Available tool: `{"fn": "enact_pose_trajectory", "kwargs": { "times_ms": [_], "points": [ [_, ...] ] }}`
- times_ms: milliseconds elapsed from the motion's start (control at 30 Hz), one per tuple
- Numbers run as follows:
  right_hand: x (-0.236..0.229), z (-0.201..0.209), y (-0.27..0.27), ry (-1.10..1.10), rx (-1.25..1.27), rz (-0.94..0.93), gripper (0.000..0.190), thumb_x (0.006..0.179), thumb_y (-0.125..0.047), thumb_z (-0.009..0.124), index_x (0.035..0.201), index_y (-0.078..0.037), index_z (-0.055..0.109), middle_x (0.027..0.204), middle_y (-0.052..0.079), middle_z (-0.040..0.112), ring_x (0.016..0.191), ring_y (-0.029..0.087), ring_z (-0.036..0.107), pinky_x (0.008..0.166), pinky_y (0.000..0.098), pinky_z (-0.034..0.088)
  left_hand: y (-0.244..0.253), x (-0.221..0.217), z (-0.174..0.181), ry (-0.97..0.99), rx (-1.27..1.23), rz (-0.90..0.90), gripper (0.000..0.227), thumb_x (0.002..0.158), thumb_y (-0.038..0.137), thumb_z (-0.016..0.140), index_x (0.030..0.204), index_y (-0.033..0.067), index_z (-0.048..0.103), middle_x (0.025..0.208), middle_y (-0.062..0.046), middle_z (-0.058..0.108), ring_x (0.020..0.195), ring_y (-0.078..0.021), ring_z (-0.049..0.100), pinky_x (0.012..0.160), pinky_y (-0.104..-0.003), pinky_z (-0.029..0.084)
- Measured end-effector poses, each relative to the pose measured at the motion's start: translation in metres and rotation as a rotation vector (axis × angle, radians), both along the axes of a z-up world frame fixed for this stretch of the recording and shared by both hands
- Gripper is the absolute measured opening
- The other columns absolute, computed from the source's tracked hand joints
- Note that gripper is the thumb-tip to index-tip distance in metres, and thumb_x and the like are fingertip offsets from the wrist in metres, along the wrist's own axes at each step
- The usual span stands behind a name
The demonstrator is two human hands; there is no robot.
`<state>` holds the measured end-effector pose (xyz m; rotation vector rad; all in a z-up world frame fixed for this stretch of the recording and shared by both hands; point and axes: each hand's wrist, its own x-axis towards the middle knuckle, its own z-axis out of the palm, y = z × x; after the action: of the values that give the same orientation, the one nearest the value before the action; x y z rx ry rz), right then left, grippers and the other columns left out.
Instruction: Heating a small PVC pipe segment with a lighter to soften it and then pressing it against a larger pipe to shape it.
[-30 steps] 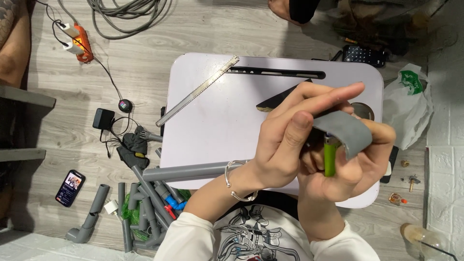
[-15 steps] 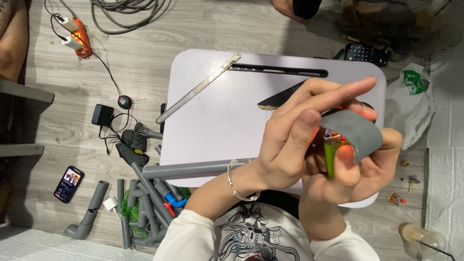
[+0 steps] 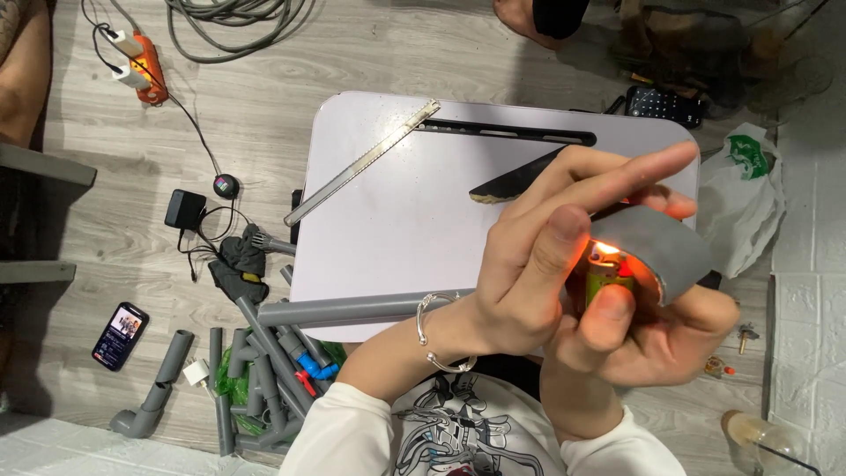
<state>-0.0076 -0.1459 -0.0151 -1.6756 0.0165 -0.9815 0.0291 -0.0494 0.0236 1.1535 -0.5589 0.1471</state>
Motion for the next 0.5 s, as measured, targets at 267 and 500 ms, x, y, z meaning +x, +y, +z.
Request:
{"fn": "enact_pose_trajectory", "kwargs": {
  "times_ms": [267,500],
  "points": [
    [0.001,-0.007,-0.005,-0.033,-0.034,-0.060,0.027,0.095,-0.025,0.053,0.103,-0.003,0.040,0.094,0.007,0.046,0.078,0.014,0.036,0.076,0.0277,0.037,0.001,-0.001,0.002,0.060,-0.048,-0.055,0.052,0.123,0.033,0.027,0.159,0.0036,0.050,0.145,-0.009,0.058,0.138,-0.0216,0.069,0.133,-0.037,0.061],
    [0.002,-0.002,-0.004,-0.022,-0.076,-0.071,0.042,0.098,-0.040,0.055,0.102,-0.001,0.039,0.097,0.009,0.044,0.081,0.016,0.039,0.079,0.0293,0.038,0.001,-0.004,0.007,0.106,-0.024,-0.053,0.053,0.121,0.034,0.029,0.160,0.0054,0.050,0.146,-0.010,0.058,0.136,-0.0198,0.067,0.132,-0.037,0.058]
  ]
}}
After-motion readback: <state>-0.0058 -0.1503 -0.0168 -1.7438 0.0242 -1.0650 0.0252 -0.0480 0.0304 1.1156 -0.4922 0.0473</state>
